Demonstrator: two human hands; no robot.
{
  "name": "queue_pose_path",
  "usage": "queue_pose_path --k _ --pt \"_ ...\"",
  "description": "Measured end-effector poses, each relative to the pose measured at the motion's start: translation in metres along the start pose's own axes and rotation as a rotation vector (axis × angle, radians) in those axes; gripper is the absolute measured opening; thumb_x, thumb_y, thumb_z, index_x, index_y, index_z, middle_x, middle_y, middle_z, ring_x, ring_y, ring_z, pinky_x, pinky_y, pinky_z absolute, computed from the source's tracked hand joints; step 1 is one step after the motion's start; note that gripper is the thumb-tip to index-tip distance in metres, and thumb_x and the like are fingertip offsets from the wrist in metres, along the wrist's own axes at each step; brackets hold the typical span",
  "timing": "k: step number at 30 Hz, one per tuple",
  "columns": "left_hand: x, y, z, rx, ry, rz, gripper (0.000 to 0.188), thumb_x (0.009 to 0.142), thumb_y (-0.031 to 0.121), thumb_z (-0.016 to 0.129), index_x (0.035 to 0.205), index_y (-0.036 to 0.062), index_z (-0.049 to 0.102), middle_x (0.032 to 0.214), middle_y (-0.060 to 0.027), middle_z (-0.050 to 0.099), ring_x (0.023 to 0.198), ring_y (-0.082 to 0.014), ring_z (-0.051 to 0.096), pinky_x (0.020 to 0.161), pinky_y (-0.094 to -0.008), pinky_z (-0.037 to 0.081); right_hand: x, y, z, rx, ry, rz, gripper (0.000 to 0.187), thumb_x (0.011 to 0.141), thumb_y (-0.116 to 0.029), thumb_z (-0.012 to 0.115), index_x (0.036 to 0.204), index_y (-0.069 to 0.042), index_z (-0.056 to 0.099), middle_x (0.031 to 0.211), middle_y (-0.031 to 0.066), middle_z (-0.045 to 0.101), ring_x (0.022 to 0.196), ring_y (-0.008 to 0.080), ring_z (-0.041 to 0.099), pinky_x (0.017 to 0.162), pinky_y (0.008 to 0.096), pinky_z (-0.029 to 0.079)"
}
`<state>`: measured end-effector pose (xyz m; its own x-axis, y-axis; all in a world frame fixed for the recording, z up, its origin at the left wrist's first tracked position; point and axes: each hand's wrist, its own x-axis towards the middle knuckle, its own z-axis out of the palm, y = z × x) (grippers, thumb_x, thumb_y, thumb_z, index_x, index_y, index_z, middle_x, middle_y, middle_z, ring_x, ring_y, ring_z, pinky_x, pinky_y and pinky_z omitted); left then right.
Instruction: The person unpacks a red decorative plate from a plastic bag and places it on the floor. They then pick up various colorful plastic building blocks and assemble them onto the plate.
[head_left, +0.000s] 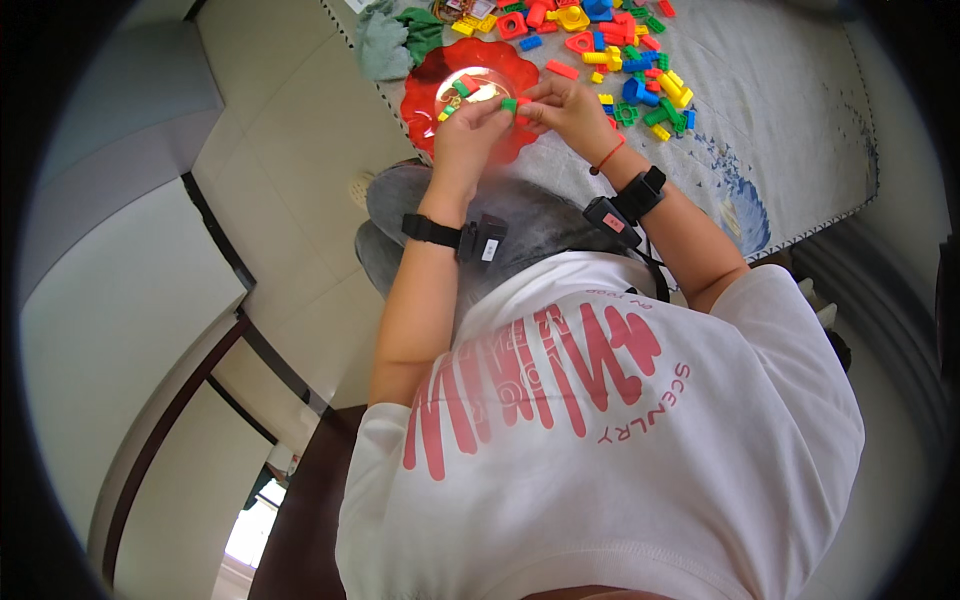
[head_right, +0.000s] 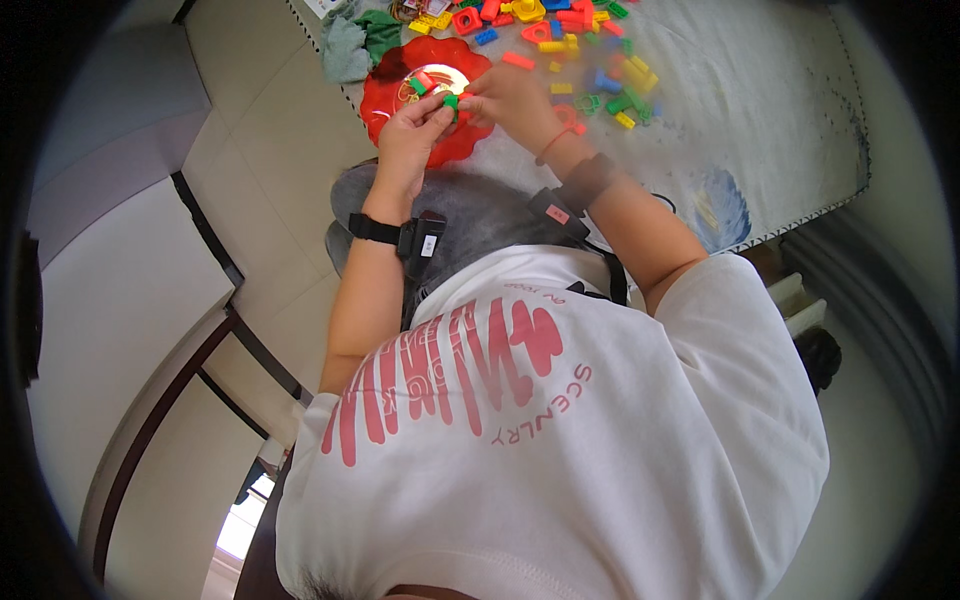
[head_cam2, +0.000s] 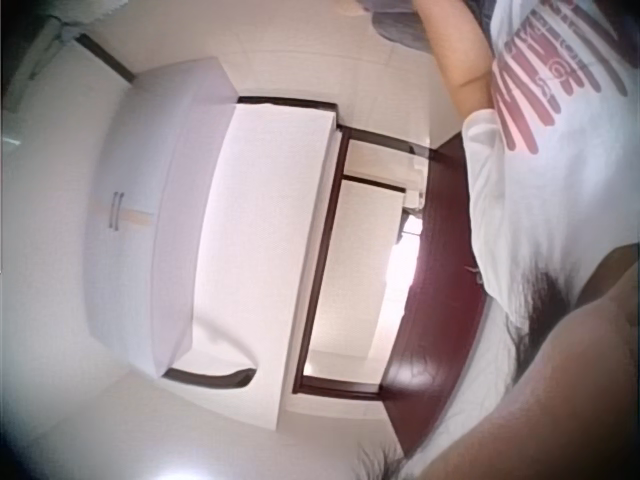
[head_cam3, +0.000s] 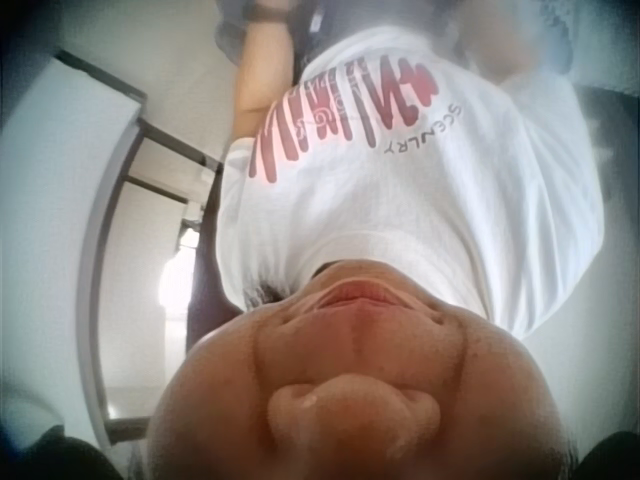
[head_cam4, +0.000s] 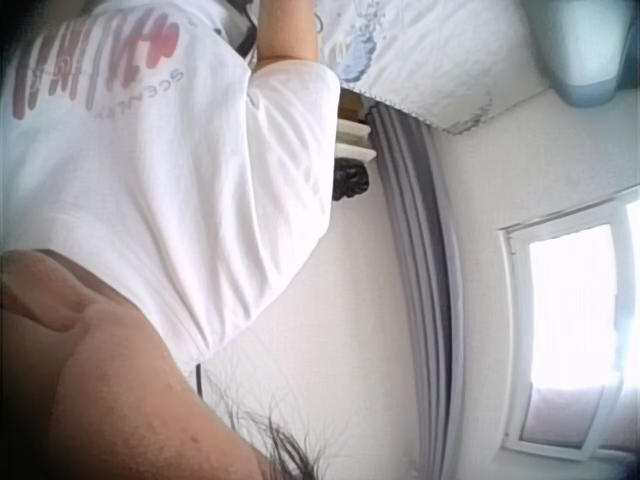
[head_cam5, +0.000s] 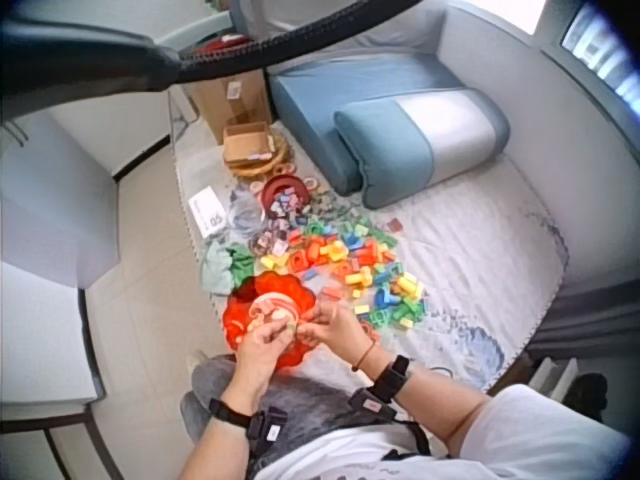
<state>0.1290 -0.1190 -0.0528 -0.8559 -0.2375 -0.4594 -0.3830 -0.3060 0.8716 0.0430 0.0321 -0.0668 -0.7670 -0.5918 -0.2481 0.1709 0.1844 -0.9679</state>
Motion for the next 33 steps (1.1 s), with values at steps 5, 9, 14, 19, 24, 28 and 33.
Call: queue_pose_path --k 5,9,14,19,24,28,33 --pt "-0.001 -0.001 0.001 -0.118 0.035 -0.022 0.035 0.088 0.008 0.061 0.120 -0.0055 0.053 0.103 -0.0080 0.062 0.088 -0.0127 0.061 0.079 -0.0240 0.051 0.001 0.001 0.002 0.050 -0.051 0.001 0.023 0.085 -0.016 0.065 0.095 0.004 0.062 0.079 0.0083 0.066 0.066 0.0122 0.064 0.057 0.0233 0.052" --pt "-0.003 0.001 -0.003 -0.216 0.016 -0.097 0.034 0.088 0.008 0.061 0.119 -0.0042 0.054 0.104 -0.0076 0.061 0.088 -0.0127 0.061 0.078 -0.0235 0.052 0.003 0.004 0.003 0.089 -0.053 0.057 0.022 0.086 -0.016 0.064 0.097 0.003 0.061 0.082 0.0075 0.066 0.068 0.0108 0.063 0.059 0.0227 0.052" --pt "-0.005 0.004 -0.004 -0.337 0.025 -0.150 0.032 0.088 0.008 0.061 0.118 -0.0017 0.055 0.105 -0.0067 0.061 0.087 -0.0123 0.061 0.077 -0.0236 0.053 0.006 0.006 0.006 0.139 -0.004 0.046 0.022 0.086 -0.017 0.064 0.097 0.002 0.062 0.082 0.0070 0.065 0.066 0.0105 0.063 0.059 0.0227 0.052" --pt "-0.004 0.002 -0.001 -0.250 0.057 -0.128 0.032 0.087 0.008 0.061 0.118 -0.0008 0.056 0.104 -0.0064 0.062 0.087 -0.0128 0.062 0.077 -0.0240 0.053 0.007 0.011 0.006 0.115 -0.015 0.028 0.023 0.085 -0.018 0.066 0.095 0.002 0.062 0.082 0.0079 0.065 0.066 0.0113 0.063 0.058 0.0224 0.052" --pt "-0.004 0.007 -0.003 -0.148 0.015 -0.121 0.032 0.087 0.008 0.062 0.116 -0.0018 0.057 0.100 -0.0061 0.063 0.085 -0.0130 0.062 0.076 -0.0238 0.052 0.006 0.005 0.003 0.094 -0.043 0.032 0.023 0.084 -0.018 0.067 0.093 0.002 0.061 0.082 0.0084 0.066 0.066 0.0121 0.064 0.058 0.0226 0.051" --pt "-0.008 0.016 -0.004 -0.099 -0.062 -0.121 0.029 0.087 0.007 0.062 0.114 -0.0029 0.057 0.098 -0.0069 0.064 0.082 -0.0129 0.062 0.075 -0.0232 0.052 0.004 0.010 0.009 0.089 -0.043 0.044 0.023 0.084 -0.018 0.067 0.092 0.002 0.061 0.081 0.0091 0.066 0.066 0.0129 0.065 0.058 0.0230 0.052" --pt "-0.003 -0.004 -0.012 -0.062 0.000 -0.155 0.028 0.087 0.008 0.061 0.113 -0.0031 0.057 0.098 -0.0079 0.063 0.083 -0.0120 0.062 0.075 -0.0226 0.051 -0.001 -0.005 0.016 0.083 -0.024 0.237 0.026 0.084 -0.019 0.067 0.094 0.004 0.060 0.082 0.0110 0.066 0.071 0.0150 0.067 0.060 0.0245 0.054"
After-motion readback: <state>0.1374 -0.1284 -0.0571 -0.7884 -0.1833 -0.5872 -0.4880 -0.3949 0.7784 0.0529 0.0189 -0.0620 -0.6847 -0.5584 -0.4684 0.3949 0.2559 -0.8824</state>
